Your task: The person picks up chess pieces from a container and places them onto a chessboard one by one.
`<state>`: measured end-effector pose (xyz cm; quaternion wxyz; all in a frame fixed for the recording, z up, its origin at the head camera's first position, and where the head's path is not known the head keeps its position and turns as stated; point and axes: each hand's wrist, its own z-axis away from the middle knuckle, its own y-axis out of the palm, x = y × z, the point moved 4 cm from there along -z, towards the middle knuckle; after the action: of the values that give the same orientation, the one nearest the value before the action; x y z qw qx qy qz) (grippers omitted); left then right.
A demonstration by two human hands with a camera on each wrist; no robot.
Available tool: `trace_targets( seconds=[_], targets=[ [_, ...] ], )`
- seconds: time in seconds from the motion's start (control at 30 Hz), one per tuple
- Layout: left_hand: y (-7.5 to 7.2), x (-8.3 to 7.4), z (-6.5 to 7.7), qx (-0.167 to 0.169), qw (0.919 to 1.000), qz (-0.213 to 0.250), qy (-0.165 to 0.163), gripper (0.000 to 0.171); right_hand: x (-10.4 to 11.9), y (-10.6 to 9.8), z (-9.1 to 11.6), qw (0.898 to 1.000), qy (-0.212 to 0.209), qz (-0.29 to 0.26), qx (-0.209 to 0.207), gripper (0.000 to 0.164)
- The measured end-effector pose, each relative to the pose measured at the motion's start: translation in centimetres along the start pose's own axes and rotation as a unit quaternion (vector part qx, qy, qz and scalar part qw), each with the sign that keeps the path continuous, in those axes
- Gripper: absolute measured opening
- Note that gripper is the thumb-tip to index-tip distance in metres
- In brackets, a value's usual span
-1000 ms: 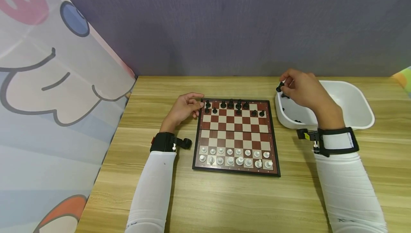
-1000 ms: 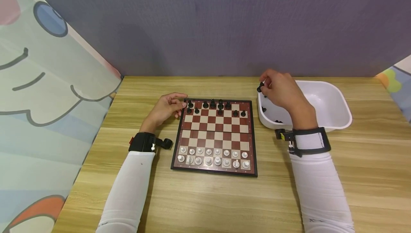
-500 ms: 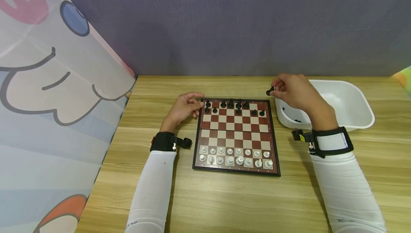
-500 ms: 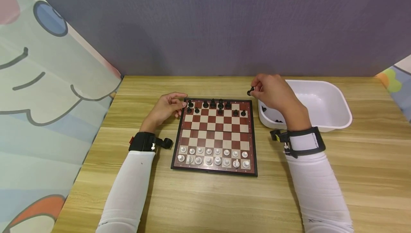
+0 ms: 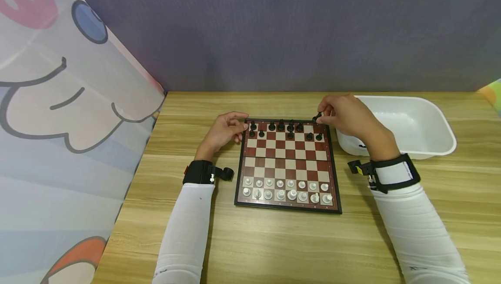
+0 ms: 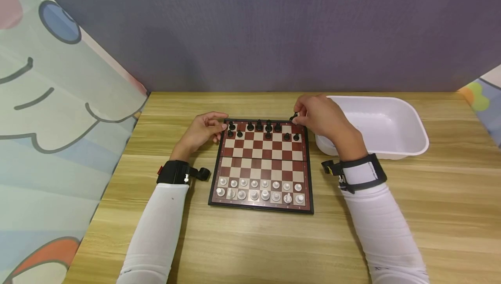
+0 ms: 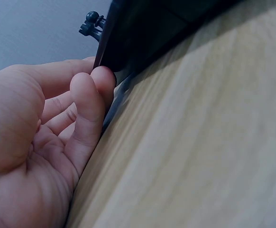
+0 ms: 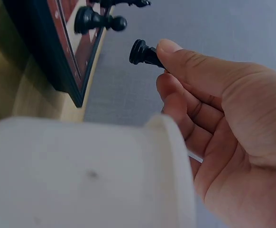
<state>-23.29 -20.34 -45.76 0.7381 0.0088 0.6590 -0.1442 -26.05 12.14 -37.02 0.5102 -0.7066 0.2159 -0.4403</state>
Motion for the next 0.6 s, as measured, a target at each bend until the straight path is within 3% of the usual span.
trace_targets(
  seconds=[0.6],
  targets=[
    [0.0,-0.1,0.1,-0.002,1.0000,0.003,-0.003,0.038,1.5,1.8,-0.3,0.998,0.002,0.013,0.054,0.024]
  ],
)
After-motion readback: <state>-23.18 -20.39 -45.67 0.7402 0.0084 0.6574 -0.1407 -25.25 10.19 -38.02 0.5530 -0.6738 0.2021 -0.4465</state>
